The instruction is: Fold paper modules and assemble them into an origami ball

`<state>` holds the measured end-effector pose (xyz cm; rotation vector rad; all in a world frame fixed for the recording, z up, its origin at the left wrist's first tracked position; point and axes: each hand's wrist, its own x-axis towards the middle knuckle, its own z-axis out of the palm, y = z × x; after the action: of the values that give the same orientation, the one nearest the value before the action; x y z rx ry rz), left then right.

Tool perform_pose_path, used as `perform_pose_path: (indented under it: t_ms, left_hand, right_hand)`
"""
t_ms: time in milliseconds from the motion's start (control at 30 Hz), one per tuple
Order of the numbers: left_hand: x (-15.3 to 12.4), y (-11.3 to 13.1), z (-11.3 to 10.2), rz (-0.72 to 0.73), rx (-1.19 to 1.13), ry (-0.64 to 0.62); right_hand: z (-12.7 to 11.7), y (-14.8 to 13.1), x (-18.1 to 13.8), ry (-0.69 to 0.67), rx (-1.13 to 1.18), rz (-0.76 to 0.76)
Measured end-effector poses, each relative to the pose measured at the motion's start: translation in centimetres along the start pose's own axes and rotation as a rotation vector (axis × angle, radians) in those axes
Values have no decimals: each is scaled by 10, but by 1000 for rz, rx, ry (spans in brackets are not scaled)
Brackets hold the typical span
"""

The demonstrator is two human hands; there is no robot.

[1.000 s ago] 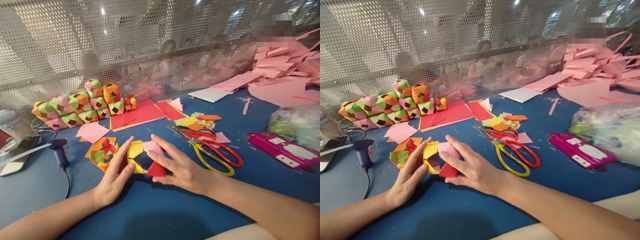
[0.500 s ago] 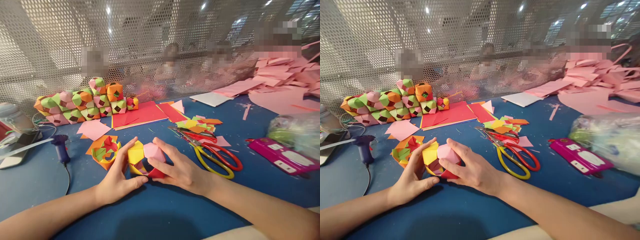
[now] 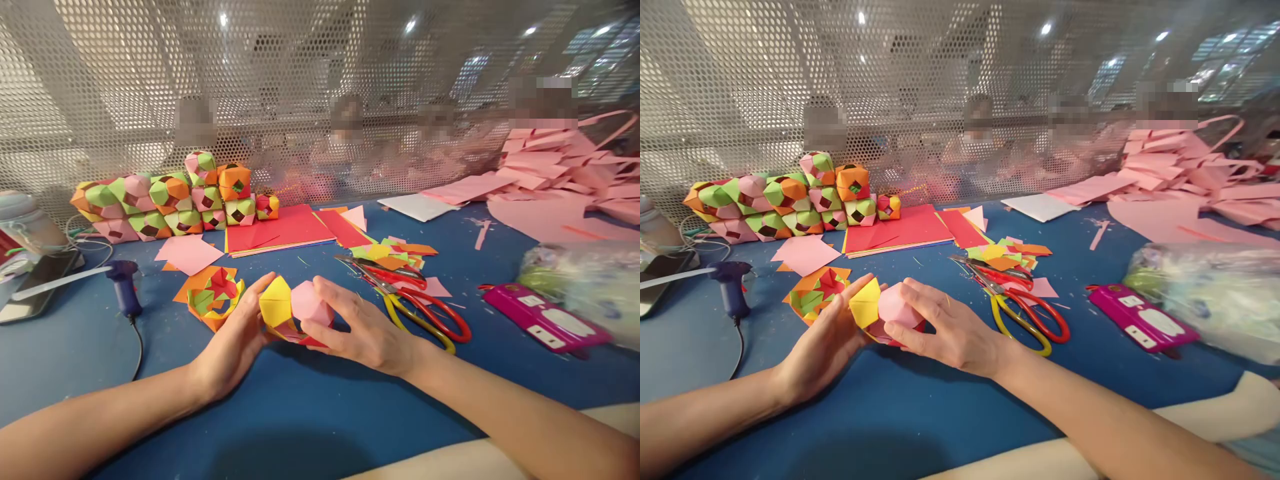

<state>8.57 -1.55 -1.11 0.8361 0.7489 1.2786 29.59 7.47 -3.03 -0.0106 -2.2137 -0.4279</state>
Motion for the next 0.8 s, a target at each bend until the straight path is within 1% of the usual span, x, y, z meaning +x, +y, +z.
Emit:
perform_pose_path:
  t_ms: [67,167,233,300,333,367,433,500,533,567,600,633,700,800]
  left_hand:
    - [1,2,3,-78,-52,20]
    - [2,4,5,-128,-79,42]
    - [3,5,6,-137,-91,61]
    - [4,7,7,-110,-93,99]
    - [4,8,7,-77,-86,119]
    - [5,9,7,-33,-72,135]
    - [6,10,5,80,-17,140]
    - [5,11,0,230,118,111]
    - [5,10,-3,307,226,80]
    - [4,10,-7,379,349,40]
    - [3,9,-10,438,469,-6]
    - [2,9,-13,480,574,-49]
    - [1,9,-18,528,705,-94]
    - [2,10,-21,573,742,-37]
  right_hand:
    - [1,0,1,-10,35,-30]
    - [-1,-2,4,-40,128,-35]
    - [-5,-7,6,-58,227,10]
    - [-12,-14,10,-66,345,131]
    - [-16,-19,13,-59,404,245]
    - [-19,-24,16,-41,473,398]
    - [-23,-35,25,20,668,799]
    - [-21,-44,35,98,945,1183]
    - [-19,-47,41,131,1082,1324]
    - [-16,-48,47,158,1193,1425]
    - [-12,-49,52,181,1266,1489]
    - [-8,-48,57,199,1294,1524]
    - [-1,-45,65,211,1244,1525]
    - [7,-41,70,165,1064,1410]
